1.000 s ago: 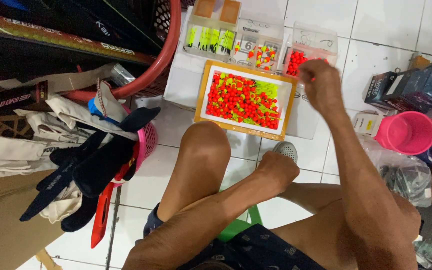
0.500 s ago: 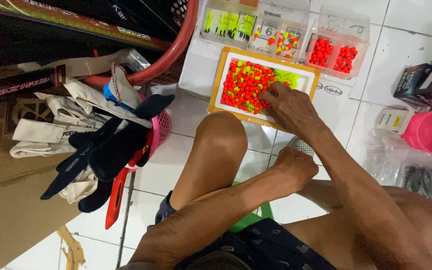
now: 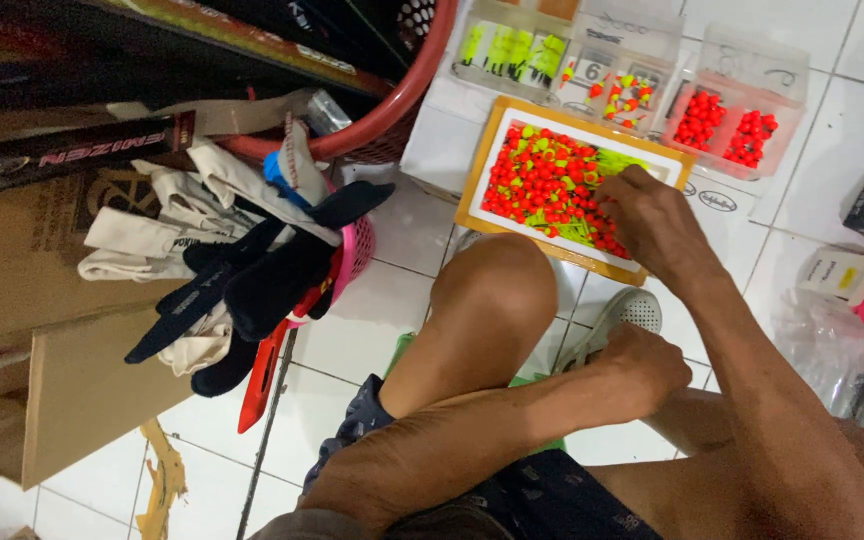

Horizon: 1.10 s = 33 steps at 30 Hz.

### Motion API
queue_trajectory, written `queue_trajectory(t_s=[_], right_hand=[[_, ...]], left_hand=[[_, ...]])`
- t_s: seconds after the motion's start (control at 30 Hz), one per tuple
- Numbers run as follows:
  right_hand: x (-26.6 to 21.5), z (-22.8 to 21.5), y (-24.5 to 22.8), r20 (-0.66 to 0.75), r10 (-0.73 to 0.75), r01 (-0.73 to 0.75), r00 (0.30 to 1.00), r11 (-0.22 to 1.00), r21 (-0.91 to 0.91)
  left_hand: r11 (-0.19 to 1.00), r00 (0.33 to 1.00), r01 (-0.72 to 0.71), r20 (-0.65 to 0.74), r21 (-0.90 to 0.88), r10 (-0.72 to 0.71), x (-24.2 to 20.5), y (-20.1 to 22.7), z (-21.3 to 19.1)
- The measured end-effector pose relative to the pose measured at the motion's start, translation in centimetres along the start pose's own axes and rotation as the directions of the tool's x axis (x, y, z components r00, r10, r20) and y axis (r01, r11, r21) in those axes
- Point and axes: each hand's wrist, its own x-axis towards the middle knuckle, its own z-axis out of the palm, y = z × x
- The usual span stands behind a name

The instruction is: Assembling fishing lures by threading small red and yellow beads onto a line.

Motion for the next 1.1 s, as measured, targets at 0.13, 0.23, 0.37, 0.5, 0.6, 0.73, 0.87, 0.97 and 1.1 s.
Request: queue_trajectory(t_s=[0.13, 0.23, 0.37, 0.5, 0.6, 0.73, 0.87, 0.97, 1.1], right_hand=[[0.1, -1.3, -1.2, -0.047, -0.011, 0.008, 0.999, 0.998, -0.070], [-0.2, -3.0, -1.9, -0.081, 0.007, -0.009, 0.997, 1.000, -0.022], [-0.7, -3.8, -1.5, -0.084, 0.034, -0.017, 0.996, 0.982, 0.189], [-0.4, -2.9, 0.3, -0.141, 0.101, -0.066, 0.985, 0.970, 0.234], [-0.4, -4.0, -0.2, -0.150, 0.210, -0.154, 0.966, 0.935, 0.319], [0.1, -6.8, -3.8, -0.233, 0.136, -0.014, 0.963, 0.889, 0.458], [0.3, -7.4, -7.4, -0.339, 0.076, 0.113, 0.938, 0.857, 0.502], [0.0, -7.1, -9.3, -0.377, -0.048, 0.209, 0.925, 0.892, 0.401], [-0.2, -7.2, -10.8, -0.408, -0.155, 0.266, 0.900, 0.936, 0.231]], left_hand=[[1.000, 0.998, -0.028, 0.051, -0.006, 0.029, 0.1, -0.2, 1.4], [0.997, 0.996, -0.048, -0.079, -0.066, 0.043, 0.1, -2.4, 1.3], [0.970, 0.948, 0.013, -0.305, -0.241, -0.088, -4.2, -7.8, -5.4], [0.859, 0.663, -0.172, -0.701, -0.483, -0.262, -10.3, -10.8, -10.8], [0.773, 0.505, -0.352, -0.803, -0.527, -0.317, -10.5, -12.2, -10.6], [0.519, 0.523, -0.299, -0.592, -0.801, -0.613, -10.4, -12.0, -11.2], [-0.186, 0.730, -0.481, -0.274, -0.857, -0.626, -9.6, -10.7, -10.6], [-0.386, 0.749, -0.589, -0.299, -0.710, -0.592, -8.3, -10.9, -9.4], [-0.412, 0.738, -0.608, -0.291, -0.679, -0.609, -7.7, -11.3, -8.9]])
